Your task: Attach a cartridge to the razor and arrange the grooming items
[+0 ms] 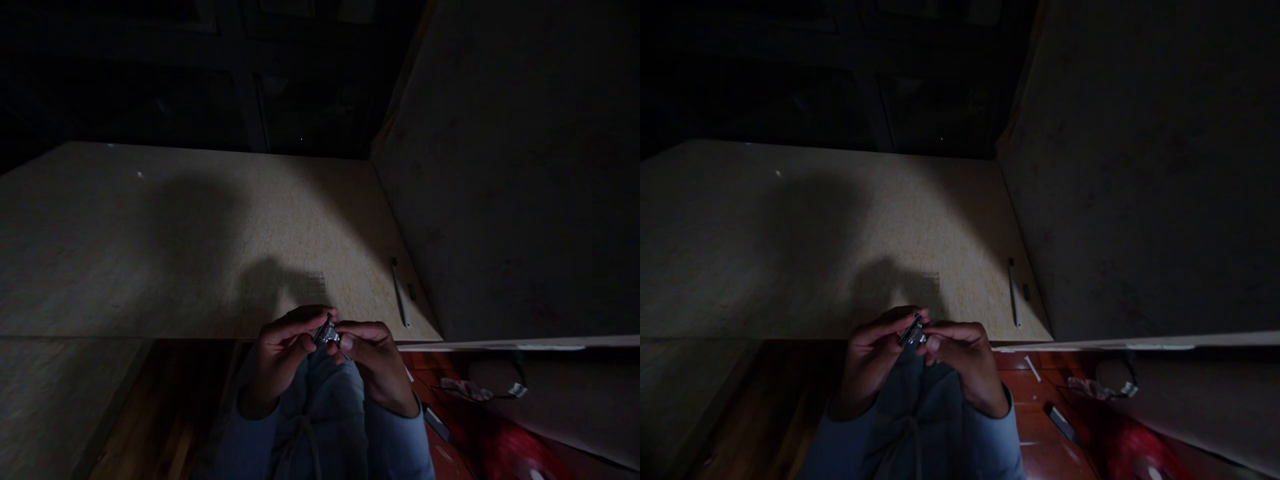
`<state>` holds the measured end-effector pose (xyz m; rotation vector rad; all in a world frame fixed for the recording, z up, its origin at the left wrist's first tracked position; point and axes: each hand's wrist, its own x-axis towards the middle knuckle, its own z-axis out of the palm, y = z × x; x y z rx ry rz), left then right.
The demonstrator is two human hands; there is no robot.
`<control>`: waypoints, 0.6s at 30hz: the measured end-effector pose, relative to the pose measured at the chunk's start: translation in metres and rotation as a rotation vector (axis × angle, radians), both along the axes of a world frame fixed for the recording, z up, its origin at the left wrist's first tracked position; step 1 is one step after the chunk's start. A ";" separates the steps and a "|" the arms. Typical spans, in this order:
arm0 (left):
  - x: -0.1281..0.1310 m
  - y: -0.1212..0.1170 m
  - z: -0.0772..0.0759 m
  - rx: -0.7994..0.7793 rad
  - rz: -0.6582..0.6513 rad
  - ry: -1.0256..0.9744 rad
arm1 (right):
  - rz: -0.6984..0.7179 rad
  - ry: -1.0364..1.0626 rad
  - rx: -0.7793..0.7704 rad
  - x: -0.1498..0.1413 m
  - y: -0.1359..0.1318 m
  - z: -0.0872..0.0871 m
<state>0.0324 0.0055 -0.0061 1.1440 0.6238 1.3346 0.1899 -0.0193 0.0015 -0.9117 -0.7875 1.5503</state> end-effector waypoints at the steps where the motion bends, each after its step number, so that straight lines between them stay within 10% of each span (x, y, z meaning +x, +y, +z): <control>1: 0.000 0.000 0.000 0.008 -0.007 -0.003 | 0.001 0.011 0.001 0.000 0.000 -0.001; 18: 0.003 -0.002 0.006 -0.037 -0.065 -0.066 | 0.073 0.144 -0.015 0.004 0.001 -0.018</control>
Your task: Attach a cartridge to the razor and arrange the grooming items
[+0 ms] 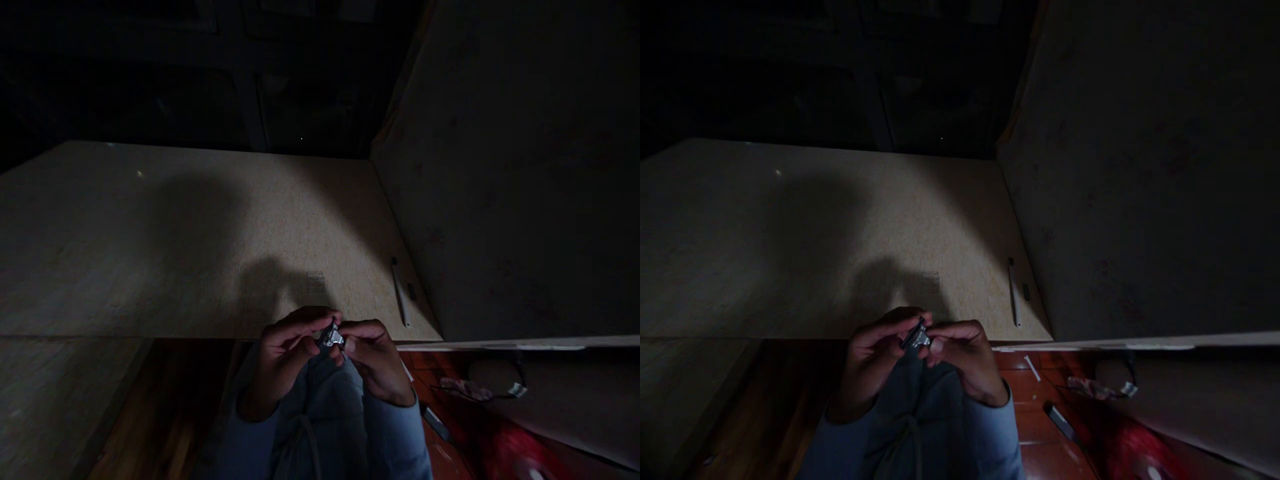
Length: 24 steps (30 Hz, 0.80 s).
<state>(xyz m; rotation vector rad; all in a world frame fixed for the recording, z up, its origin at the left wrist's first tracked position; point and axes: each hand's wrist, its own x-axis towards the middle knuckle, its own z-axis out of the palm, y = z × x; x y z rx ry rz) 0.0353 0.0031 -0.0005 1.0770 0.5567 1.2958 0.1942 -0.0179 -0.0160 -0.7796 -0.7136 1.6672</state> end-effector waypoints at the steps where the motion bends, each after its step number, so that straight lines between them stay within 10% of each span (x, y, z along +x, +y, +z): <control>1: 0.000 0.000 0.000 -0.009 -0.001 -0.002 | 0.001 0.013 0.004 0.000 0.000 -0.001; 24: -0.004 0.007 0.000 -0.016 -0.026 0.074 | 0.014 -0.024 -0.011 0.002 0.005 -0.001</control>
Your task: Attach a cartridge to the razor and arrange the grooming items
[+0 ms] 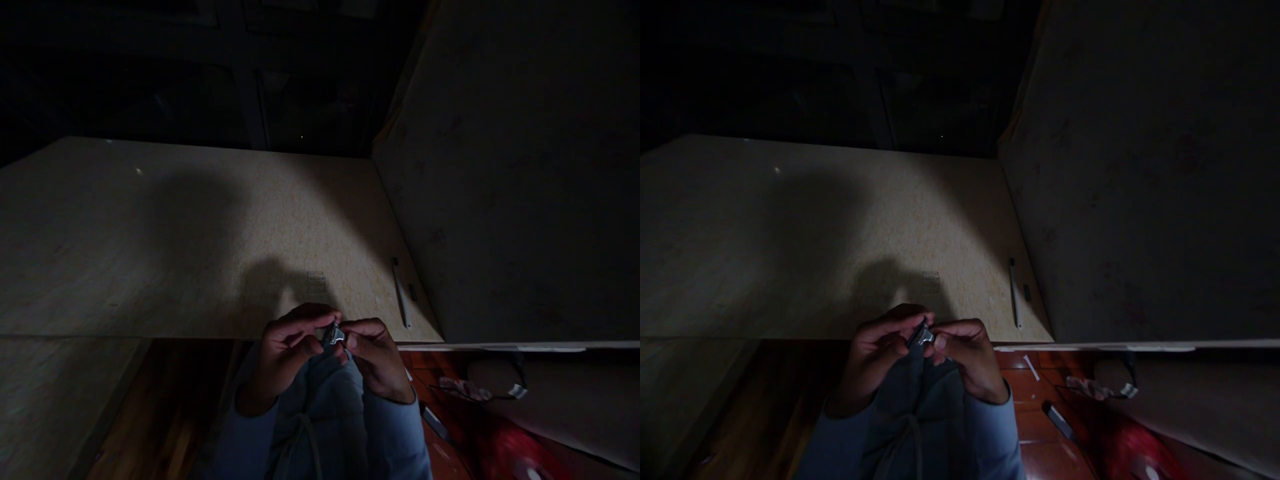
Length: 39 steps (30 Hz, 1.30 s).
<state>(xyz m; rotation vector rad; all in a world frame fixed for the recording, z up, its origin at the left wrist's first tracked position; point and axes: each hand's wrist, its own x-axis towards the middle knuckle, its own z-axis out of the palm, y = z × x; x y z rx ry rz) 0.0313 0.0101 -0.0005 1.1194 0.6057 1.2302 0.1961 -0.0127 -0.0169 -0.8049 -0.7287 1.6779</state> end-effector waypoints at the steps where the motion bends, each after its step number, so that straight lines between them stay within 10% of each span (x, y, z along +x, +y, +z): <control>1: 0.000 0.000 0.001 0.010 0.011 0.012 | 0.007 -0.006 0.005 0.000 0.000 0.000; 18: -0.002 0.008 -0.006 0.267 0.070 0.094 | -0.016 -0.051 0.128 -0.002 0.001 0.003; 39: -0.003 0.002 0.006 0.032 -0.029 0.027 | 0.007 0.053 0.004 -0.002 -0.004 -0.004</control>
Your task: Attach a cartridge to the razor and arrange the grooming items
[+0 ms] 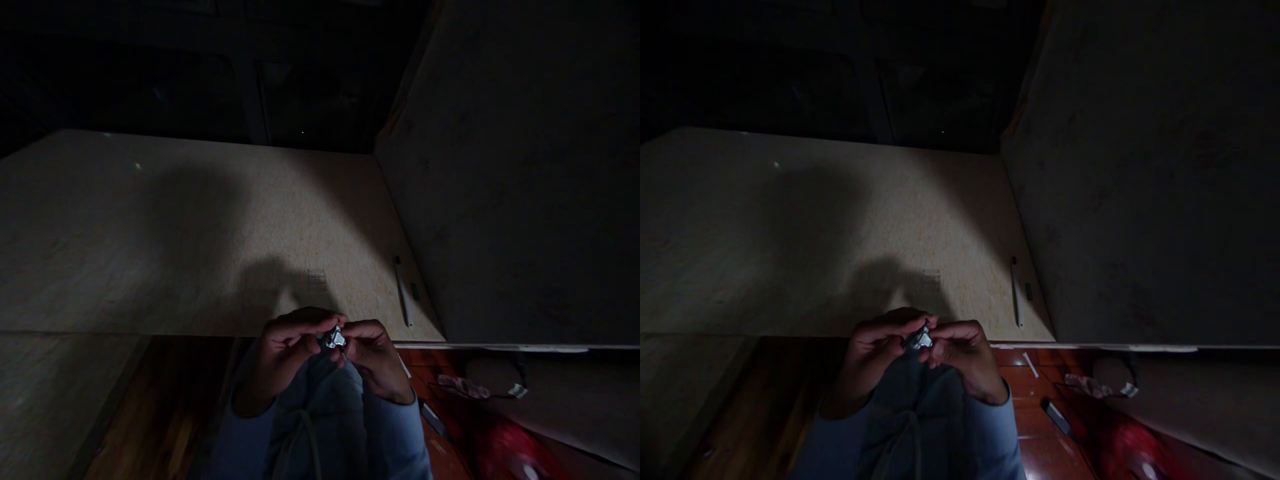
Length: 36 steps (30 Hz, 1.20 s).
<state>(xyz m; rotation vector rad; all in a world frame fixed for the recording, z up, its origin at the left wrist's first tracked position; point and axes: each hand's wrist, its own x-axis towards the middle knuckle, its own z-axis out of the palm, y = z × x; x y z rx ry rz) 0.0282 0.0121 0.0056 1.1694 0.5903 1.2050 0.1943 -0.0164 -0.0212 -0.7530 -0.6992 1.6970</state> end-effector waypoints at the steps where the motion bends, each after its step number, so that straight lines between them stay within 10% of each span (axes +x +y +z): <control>1: 0.001 -0.001 0.001 -0.016 -0.001 -0.003 | 0.001 -0.010 0.003 0.001 0.000 0.000; 28: 0.012 -0.001 0.003 0.131 0.158 0.102 | -0.139 -0.136 -0.016 -0.001 -0.002 0.009; 36: 0.016 0.000 -0.007 -0.049 0.094 0.013 | -0.171 -0.207 0.017 0.005 -0.003 -0.003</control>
